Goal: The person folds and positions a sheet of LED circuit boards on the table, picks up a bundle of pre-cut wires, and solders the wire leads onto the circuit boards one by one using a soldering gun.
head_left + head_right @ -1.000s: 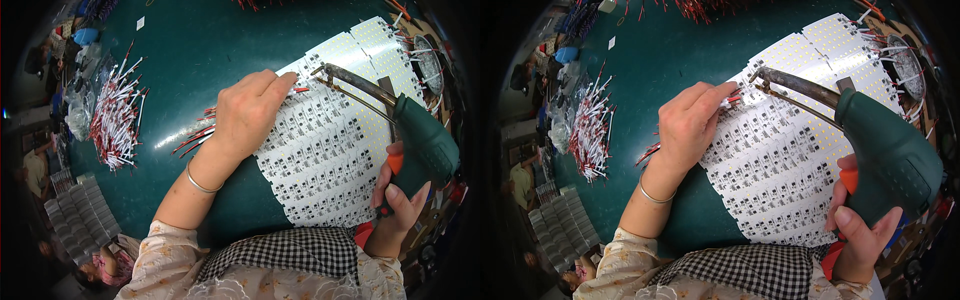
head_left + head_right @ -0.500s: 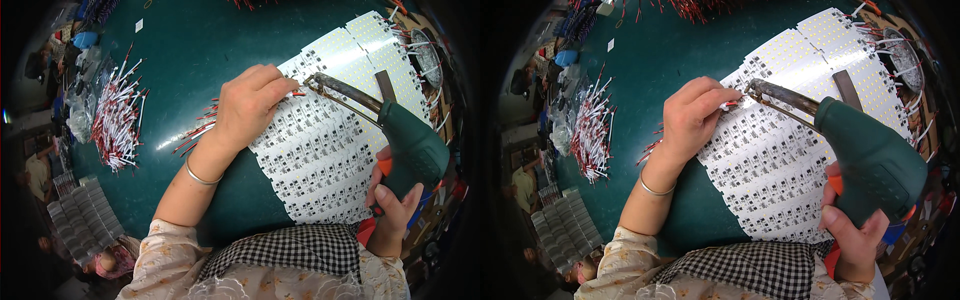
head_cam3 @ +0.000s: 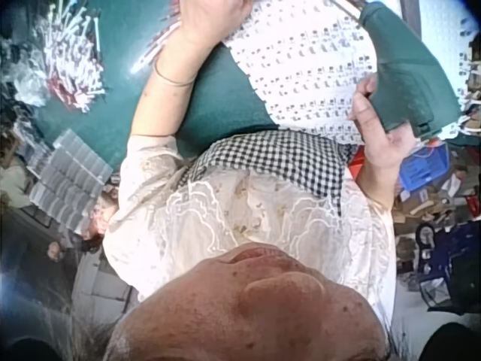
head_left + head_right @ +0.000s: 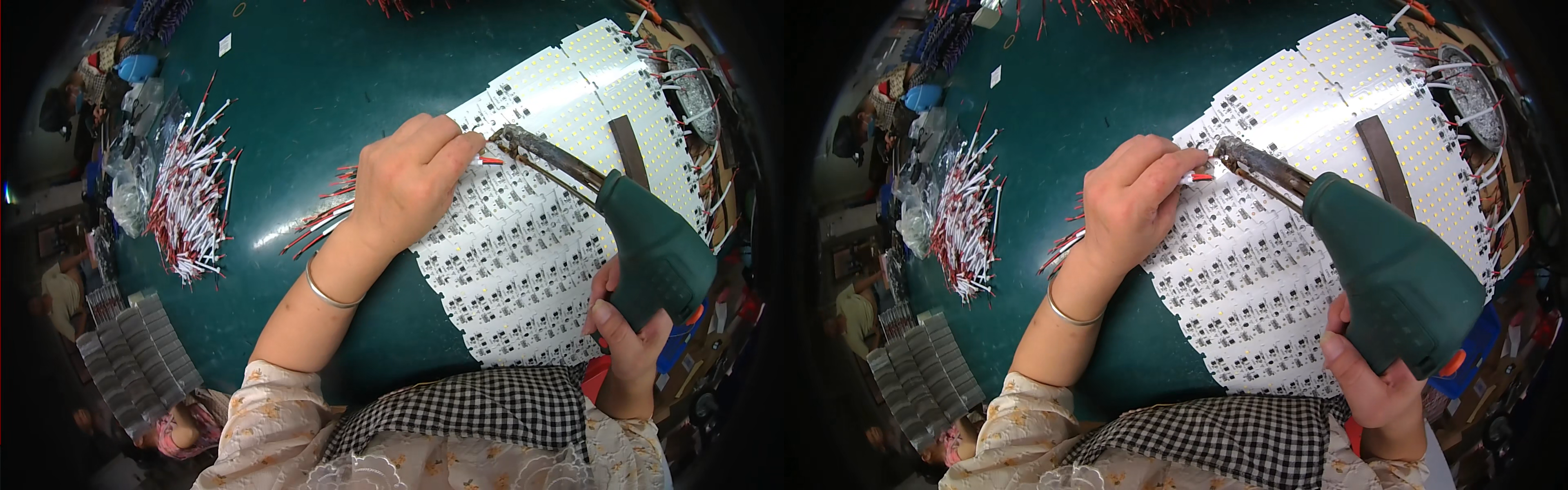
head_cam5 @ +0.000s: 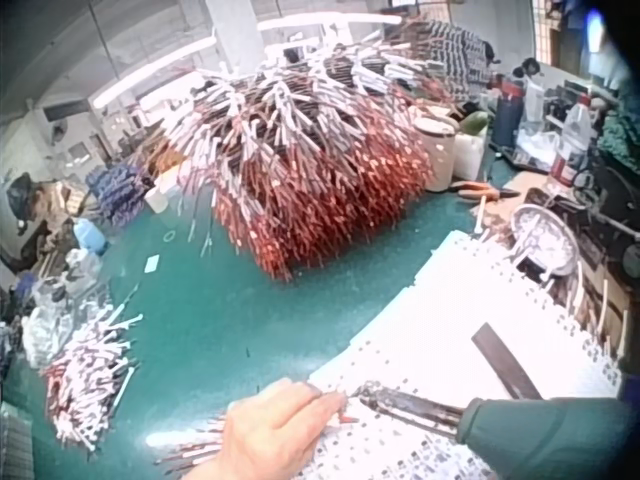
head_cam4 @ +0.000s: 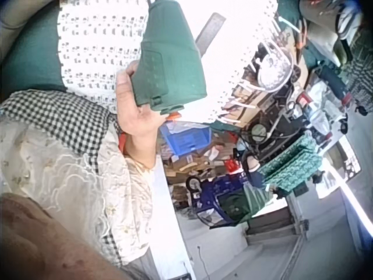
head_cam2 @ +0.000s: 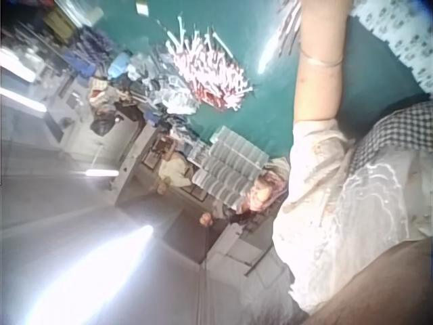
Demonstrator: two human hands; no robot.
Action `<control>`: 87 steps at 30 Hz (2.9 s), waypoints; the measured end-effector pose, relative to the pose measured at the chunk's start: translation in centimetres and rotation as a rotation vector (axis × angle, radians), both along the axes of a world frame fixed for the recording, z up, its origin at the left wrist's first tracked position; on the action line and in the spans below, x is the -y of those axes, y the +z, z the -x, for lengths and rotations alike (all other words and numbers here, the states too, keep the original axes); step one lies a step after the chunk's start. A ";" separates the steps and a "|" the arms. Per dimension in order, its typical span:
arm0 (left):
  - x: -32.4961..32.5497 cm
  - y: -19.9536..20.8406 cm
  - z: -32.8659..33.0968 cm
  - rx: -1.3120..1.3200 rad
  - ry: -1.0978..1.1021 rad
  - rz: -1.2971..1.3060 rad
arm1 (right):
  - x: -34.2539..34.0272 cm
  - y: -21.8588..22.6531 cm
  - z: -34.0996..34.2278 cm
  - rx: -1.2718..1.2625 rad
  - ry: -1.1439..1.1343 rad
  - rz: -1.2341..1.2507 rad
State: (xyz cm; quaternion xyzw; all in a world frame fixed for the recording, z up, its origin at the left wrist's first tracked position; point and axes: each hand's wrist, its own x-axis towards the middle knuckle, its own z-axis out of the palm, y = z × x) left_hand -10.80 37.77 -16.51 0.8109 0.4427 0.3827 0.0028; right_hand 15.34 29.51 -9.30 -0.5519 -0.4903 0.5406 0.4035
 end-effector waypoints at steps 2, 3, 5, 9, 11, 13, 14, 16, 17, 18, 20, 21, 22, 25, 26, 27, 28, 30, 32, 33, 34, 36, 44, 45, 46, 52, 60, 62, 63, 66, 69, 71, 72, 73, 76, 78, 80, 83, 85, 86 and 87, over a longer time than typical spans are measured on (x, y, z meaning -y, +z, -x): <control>0.0 -0.1 0.0 -0.011 0.006 -0.005 | -0.3 0.4 -0.2 -0.018 -0.033 0.029; -0.1 -0.1 0.0 -0.015 0.005 -0.011 | -0.4 0.7 -0.3 -0.036 -0.065 0.059; -0.1 -0.1 0.0 -0.019 0.004 -0.019 | -1.2 1.5 0.3 -0.033 -0.118 0.019; 0.0 0.4 -0.2 -0.025 0.006 -0.004 | -1.4 1.7 -0.1 -0.042 -0.140 -0.037; 0.2 1.0 -0.4 -0.024 0.006 0.004 | -1.3 2.0 -0.7 -0.056 -0.126 -0.038; 0.2 1.9 -0.5 0.035 -0.022 0.093 | -1.0 2.5 -1.7 -0.160 -0.115 -0.003; 0.1 2.2 -0.6 0.034 -0.024 0.090 | -1.2 2.9 -1.7 -0.161 -0.117 -0.006; -0.2 2.9 -0.8 0.034 0.033 -0.022 | -1.7 4.1 -1.7 -0.040 -0.133 -0.104; -0.2 3.6 -1.0 0.034 0.029 -0.026 | -1.8 4.8 -2.4 -0.012 -0.101 -0.100; -0.1 4.4 -1.1 0.068 0.084 0.003 | -2.1 5.5 -3.3 -0.011 -0.106 -0.104; -0.1 5.3 -1.8 0.098 0.140 0.029 | -2.8 6.3 -4.5 0.030 0.016 -0.124; -0.2 5.4 -2.2 0.138 0.175 0.121 | -3.0 6.3 -3.9 0.021 -0.028 -0.136; -0.3 5.5 -2.6 0.179 0.208 0.213 | -3.2 6.0 -4.0 0.016 -0.027 -0.138; -1.9 3.6 -2.3 0.151 0.044 0.041 | -3.2 5.6 -4.1 -0.099 -0.108 -0.047; -2.2 3.6 -2.6 0.151 0.040 0.042 | -3.5 5.2 -4.1 -0.099 -0.113 -0.046; -2.2 3.6 -2.8 0.102 0.080 0.050 | -3.8 4.8 -4.0 -0.118 -0.096 -0.040; -2.3 3.6 -3.0 0.052 0.119 0.057 | -4.1 4.4 -4.0 -0.137 -0.079 -0.033; -2.5 3.7 -3.2 0.037 0.117 0.047 | -4.4 4.2 -4.3 -0.147 -0.049 -0.017; -2.7 3.6 -3.4 0.021 0.118 0.038 | -4.5 3.9 -4.2 -0.163 -0.045 -0.001; -2.7 3.6 -3.4 0.012 0.116 0.037 | -4.7 3.7 -4.0 -0.163 -0.046 -0.003; -2.8 3.5 -3.4 0.003 0.114 0.036 | -4.8 3.5 -3.6 -0.139 -0.074 -0.038; -2.9 3.1 -3.5 0.018 0.118 0.026 | -5.0 3.5 -3.1 -0.115 -0.099 -0.073; -3.1 3.1 -2.6 0.047 0.097 0.022 | -5.0 3.7 -2.4 -0.105 -0.131 -0.049; -3.2 3.1 -2.4 0.040 0.076 0.037 | -5.0 3.6 -2.2 -0.105 -0.130 -0.050; -3.2 3.1 -2.2 0.033 0.055 0.052 | -5.1 3.6 -2.1 -0.102 -0.125 -0.048; -3.2 2.9 -1.5 0.098 0.035 0.147 | -5.1 3.5 -0.9 -0.113 -0.090 -0.037; -2.6 2.8 -1.4 0.087 0.061 0.156 | -4.6 2.7 -0.4 -0.082 -0.054 -0.022; -2.5 2.7 -1.2 0.083 0.065 0.155 | -4.5 2.5 -0.5 -0.062 0.011 0.030; -2.5 2.6 -1.2 0.071 0.071 0.143 | -4.5 2.4 -0.7 -0.061 0.011 0.030; -2.6 2.5 -1.2 0.061 0.075 0.119 | -4.6 2.3 -1.3 -0.117 0.130 0.000; -2.6 2.2 -1.2 0.059 0.073 0.098 | -4.5 1.6 -1.2 -0.090 0.186 -0.013; -2.6 2.1 -1.1 0.056 0.074 0.090 | -4.4 1.3 -0.3 -0.024 0.021 -0.020; -2.6 2.1 -1.1 0.055 0.078 0.090 | -4.4 1.3 -0.3 -0.024 0.022 -0.019; -2.5 2.0 -1.0 0.054 0.081 0.091 | -4.5 1.4 -0.3 -0.038 0.029 -0.025; -2.6 2.0 -1.0 0.072 0.069 0.084 | -4.6 1.8 -0.1 -0.069 -0.019 -0.053; -2.6 2.1 -1.0 0.072 0.067 0.085 | -4.6 2.3 -0.3 -0.084 -0.074 -0.076; -2.5 2.1 -1.0 0.073 0.065 0.086 | -4.5 2.8 -0.9 -0.146 -0.043 -0.036; -2.4 2.1 -1.0 0.039 0.070 0.069 | -4.1 3.0 -1.1 -0.156 -0.061 -0.035; -2.4 2.2 -1.2 0.054 0.103 0.071 | -3.8 3.2 -1.5 -0.154 -0.069 -0.004; -2.4 2.2 -1.2 0.054 0.102 0.072 | -3.6 3.3 -1.7 -0.151 -0.076 0.027; -2.5 2.1 -1.1 0.084 0.071 0.121 | -3.4 3.3 -1.8 -0.151 -0.078 0.027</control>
